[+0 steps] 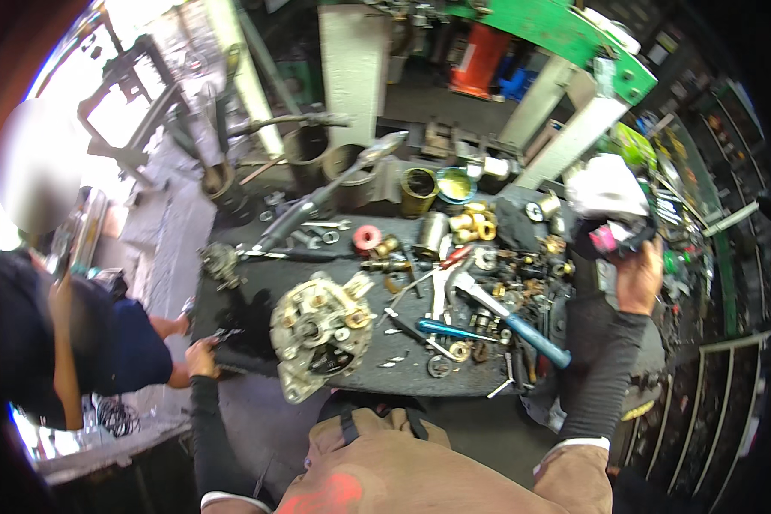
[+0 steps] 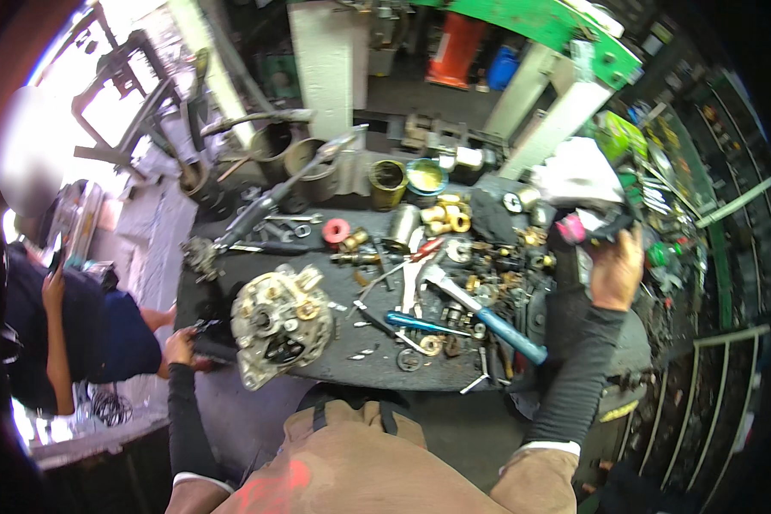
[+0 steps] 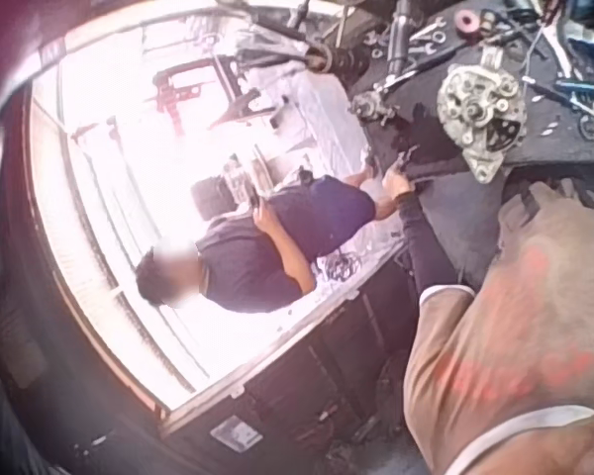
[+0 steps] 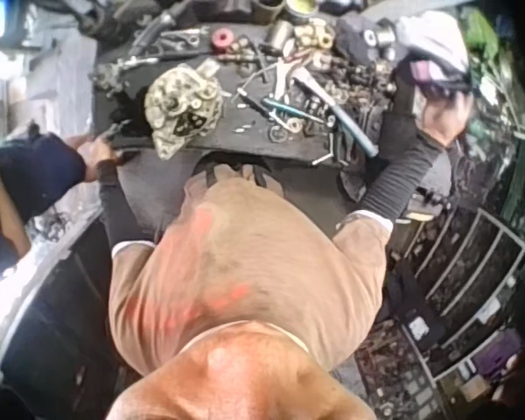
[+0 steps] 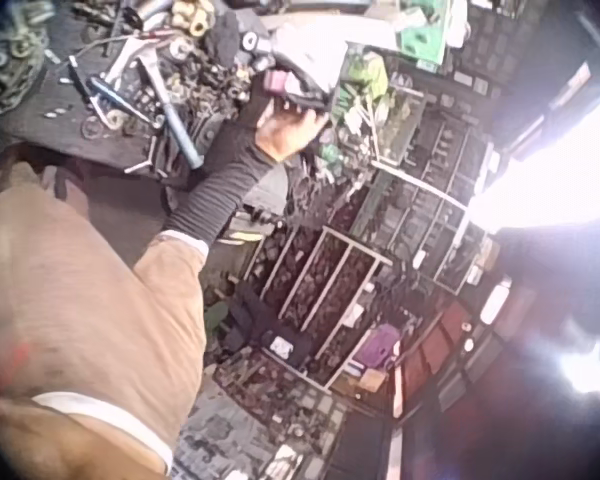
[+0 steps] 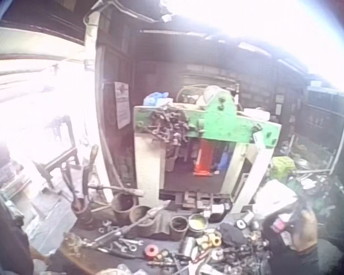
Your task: The person uses a T-handle wrench to loosen and remove a bolt from a mechanical housing. They then use a screwdriver to pry out a small internal component and place it on the workbench.
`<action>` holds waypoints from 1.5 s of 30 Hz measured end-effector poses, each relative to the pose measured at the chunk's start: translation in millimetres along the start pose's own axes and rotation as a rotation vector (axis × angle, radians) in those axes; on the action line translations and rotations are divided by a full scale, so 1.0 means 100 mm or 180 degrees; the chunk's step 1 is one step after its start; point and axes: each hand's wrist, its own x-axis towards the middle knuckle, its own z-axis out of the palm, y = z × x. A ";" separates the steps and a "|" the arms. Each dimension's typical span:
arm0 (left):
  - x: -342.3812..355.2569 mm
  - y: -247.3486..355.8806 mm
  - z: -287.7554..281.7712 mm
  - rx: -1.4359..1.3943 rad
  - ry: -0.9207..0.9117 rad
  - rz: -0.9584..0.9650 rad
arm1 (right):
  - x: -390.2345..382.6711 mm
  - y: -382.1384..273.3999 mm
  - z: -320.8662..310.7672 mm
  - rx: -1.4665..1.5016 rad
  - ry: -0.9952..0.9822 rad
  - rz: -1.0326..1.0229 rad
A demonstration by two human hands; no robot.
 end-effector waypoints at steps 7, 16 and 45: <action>0.35 1.26 -0.49 -0.0388 0.0084 -0.1922 | -0.48 0.03 -0.74 -0.1534 -0.0454 -0.0767; 0.41 1.09 -0.76 0.0154 -0.0662 -0.1198 | -1.53 -0.26 0.52 -0.5016 0.0107 -0.2946; 0.76 0.54 -0.41 0.0050 -0.0851 0.0152 | -3.71 1.88 4.60 -0.2838 -0.1780 -0.1135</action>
